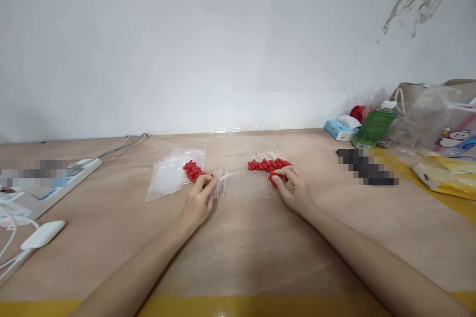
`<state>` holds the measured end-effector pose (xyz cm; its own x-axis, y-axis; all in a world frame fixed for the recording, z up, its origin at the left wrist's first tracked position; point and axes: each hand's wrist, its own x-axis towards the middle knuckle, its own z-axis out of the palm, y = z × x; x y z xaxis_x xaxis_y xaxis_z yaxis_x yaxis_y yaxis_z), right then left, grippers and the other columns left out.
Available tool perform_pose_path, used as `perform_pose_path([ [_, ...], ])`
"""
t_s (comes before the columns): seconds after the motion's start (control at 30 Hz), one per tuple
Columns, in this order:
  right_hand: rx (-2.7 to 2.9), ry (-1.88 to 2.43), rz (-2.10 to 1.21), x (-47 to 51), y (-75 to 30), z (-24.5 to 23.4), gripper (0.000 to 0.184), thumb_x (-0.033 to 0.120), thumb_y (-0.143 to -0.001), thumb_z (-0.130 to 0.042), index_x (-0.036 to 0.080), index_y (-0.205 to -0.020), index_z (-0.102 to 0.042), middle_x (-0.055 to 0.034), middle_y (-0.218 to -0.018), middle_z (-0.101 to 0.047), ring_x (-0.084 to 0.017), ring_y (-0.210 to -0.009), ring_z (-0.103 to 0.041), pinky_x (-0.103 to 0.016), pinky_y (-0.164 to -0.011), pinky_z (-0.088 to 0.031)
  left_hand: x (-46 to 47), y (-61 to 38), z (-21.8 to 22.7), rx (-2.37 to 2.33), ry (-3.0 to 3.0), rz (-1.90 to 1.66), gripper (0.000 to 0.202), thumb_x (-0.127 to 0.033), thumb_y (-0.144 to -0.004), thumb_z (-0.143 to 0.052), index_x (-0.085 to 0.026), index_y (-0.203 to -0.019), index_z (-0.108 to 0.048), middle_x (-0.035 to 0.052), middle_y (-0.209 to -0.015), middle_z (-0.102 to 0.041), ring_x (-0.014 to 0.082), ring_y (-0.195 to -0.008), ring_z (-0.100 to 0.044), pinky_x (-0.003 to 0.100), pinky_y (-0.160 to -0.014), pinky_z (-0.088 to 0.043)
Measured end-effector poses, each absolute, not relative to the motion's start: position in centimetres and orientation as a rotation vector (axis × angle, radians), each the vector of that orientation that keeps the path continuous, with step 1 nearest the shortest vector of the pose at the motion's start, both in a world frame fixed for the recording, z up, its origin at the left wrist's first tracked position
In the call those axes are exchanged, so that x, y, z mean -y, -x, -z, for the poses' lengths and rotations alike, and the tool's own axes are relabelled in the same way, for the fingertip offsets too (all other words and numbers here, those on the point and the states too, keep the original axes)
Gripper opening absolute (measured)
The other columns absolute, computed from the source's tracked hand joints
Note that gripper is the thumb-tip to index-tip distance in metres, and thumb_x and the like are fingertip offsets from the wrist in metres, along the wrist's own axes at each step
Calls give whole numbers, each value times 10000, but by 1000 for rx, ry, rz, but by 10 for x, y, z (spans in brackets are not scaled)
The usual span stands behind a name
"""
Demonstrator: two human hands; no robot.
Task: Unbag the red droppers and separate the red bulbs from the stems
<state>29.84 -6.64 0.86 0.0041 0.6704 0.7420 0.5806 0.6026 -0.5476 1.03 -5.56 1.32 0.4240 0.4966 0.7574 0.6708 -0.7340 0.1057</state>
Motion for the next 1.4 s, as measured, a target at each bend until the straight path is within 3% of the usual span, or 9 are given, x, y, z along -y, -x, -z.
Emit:
perform_pose_path([
  [0.2,1395,1375,-263,43,-329,3,327,308,-743,-504,123,-988,-618,-67,-806,-578,-133,-609,-510,-283,-580,-448,35,-18,-11,1100,2343,1181,311,-96,-849,-393,-157,-1125,-525,66,-889,-522,146,-813,-548,250,-712,-478],
  [0.43,1492,1518,-300,40,-341,6,202,355,-681,-568,180,-755,-636,-28,-728,-651,-151,-662,-555,-275,-634,-433,34,-20,-4,1039,2351,1100,189,-145,-855,-413,-167,-902,-594,51,-837,-615,152,-784,-602,256,-705,-500],
  [0.7,1562,1696,-191,41,-337,2,218,391,-701,-545,239,-786,-674,-7,-760,-685,-194,-777,-597,-324,-724,-408,41,-30,-3,1088,2470,1111,175,-246,-840,-484,-164,-869,-636,62,-847,-623,148,-763,-600,266,-701,-512],
  [0.83,1598,1754,-166,41,-337,1,226,395,-731,-530,265,-818,-692,-9,-784,-689,-207,-805,-590,-332,-727,-394,44,-30,-6,1117,2506,1105,215,-307,-833,-511,-153,-912,-639,79,-908,-633,172,-827,-608,295,-745,-521],
  [1.07,1632,1782,-21,43,-338,3,258,384,-765,-485,241,-810,-696,-39,-806,-660,-209,-762,-559,-325,-666,-367,53,-16,-10,1138,2544,1163,261,-214,-875,-412,-151,-1042,-603,92,-1030,-626,185,-963,-591,344,-850,-503],
  [1.23,1561,1714,26,42,-336,1,243,367,-743,-496,218,-805,-678,-32,-736,-624,-191,-749,-545,-311,-682,-359,57,-13,-13,1046,2599,1167,216,-183,-849,-453,-162,-976,-627,95,-1013,-626,189,-962,-577,361,-851,-494],
  [1.4,1642,1759,123,31,-334,-11,266,375,-763,-498,225,-890,-678,-53,-806,-613,-228,-841,-537,-340,-694,-327,55,-17,-14,1026,2687,873,289,-237,-859,-463,-190,-1122,-574,95,-1195,-564,236,-1158,-466,458,-972,-389],
])
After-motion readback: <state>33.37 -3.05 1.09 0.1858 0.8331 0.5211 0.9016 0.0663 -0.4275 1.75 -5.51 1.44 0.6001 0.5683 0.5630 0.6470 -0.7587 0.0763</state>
